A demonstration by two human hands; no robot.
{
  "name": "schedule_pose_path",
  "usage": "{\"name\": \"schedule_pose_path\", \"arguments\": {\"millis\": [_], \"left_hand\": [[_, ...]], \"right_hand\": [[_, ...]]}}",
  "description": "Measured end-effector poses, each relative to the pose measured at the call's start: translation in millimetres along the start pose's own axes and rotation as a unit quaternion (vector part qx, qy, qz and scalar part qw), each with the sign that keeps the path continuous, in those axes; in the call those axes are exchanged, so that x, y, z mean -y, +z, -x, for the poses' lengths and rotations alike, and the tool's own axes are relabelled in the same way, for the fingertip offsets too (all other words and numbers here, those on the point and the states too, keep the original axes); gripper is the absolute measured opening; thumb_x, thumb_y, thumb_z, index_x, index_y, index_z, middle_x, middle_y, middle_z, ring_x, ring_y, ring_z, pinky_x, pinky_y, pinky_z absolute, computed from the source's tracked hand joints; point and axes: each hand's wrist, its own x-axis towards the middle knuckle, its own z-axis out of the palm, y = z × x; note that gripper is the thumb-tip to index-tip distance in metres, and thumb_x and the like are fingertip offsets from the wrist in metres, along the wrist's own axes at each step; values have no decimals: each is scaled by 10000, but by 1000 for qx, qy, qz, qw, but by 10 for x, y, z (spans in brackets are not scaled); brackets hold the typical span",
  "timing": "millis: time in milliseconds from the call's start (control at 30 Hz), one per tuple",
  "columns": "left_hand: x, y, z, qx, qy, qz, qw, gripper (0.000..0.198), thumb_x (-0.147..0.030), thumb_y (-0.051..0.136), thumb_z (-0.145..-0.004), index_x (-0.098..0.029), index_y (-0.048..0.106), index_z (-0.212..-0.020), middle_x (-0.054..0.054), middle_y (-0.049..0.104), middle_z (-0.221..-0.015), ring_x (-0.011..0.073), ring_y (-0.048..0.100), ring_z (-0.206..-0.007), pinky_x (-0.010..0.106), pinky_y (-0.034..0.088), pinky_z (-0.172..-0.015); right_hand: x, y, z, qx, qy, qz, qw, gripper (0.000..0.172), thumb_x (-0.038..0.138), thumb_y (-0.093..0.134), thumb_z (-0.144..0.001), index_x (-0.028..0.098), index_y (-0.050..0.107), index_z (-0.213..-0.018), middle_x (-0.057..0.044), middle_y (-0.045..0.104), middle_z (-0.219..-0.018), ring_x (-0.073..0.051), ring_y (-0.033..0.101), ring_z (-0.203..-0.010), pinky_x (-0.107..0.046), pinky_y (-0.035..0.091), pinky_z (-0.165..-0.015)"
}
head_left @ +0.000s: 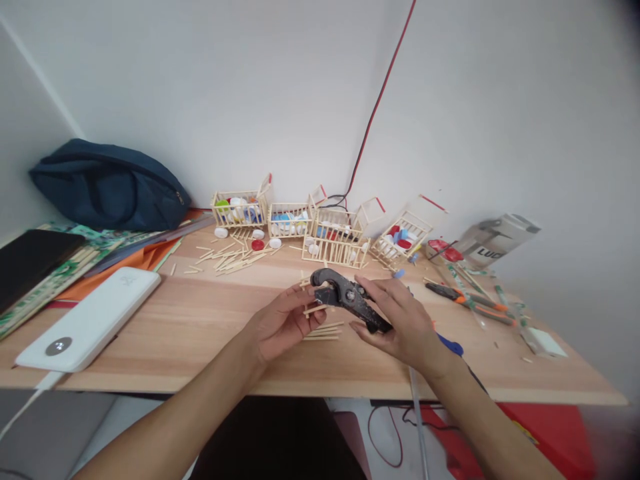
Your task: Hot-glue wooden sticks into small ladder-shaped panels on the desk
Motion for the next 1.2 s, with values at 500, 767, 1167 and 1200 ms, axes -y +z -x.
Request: {"name": "schedule_pose_path", "arguments": {"millis": [500, 767, 1167, 1200], "left_hand": [[-2, 50, -11, 4, -15, 25, 1000, 136, -43, 711, -713, -115, 608, -765, 10, 618, -748, 73, 578, -657, 159, 489, -555], [7, 41, -5, 13, -14, 40, 999, 81, -26, 679, -746, -91, 632, -756, 23, 638, -777, 70, 587, -659, 159, 502, -553], [-217, -67, -40, -54, 55, -181, 981, 178, -74, 763, -683, -111, 618, -778, 78, 695, -896, 114, 659, -722, 187, 525, -613], [-227, -73, -59, -51, 61, -194, 978, 197, -88, 774, -676, -112, 617, -793, 75, 695, -887, 111, 659, -713, 185, 520, -612]], "right_hand": [[-74, -48, -42, 19, -3, -9, 1000, 564, 388, 615, -829, 180, 454, -1328, -110, 656, -994, -219, 639, -872, -332, 529, -743], [-75, -71, -57, 15, -12, 23, 1000, 554, 381, 618, -826, 169, 467, -1315, -118, 667, -995, -226, 645, -864, -337, 528, -727], [-829, -601, 776, 8, 299, 209, 931, 669, 622, 475, -829, 137, 516, -1288, -194, 638, -1111, -371, 605, -1017, -500, 496, -818], [-972, -605, 954, 34, 324, 216, 920, 704, 666, 468, -809, 124, 534, -1254, -195, 653, -1054, -376, 622, -960, -505, 502, -791]]}}
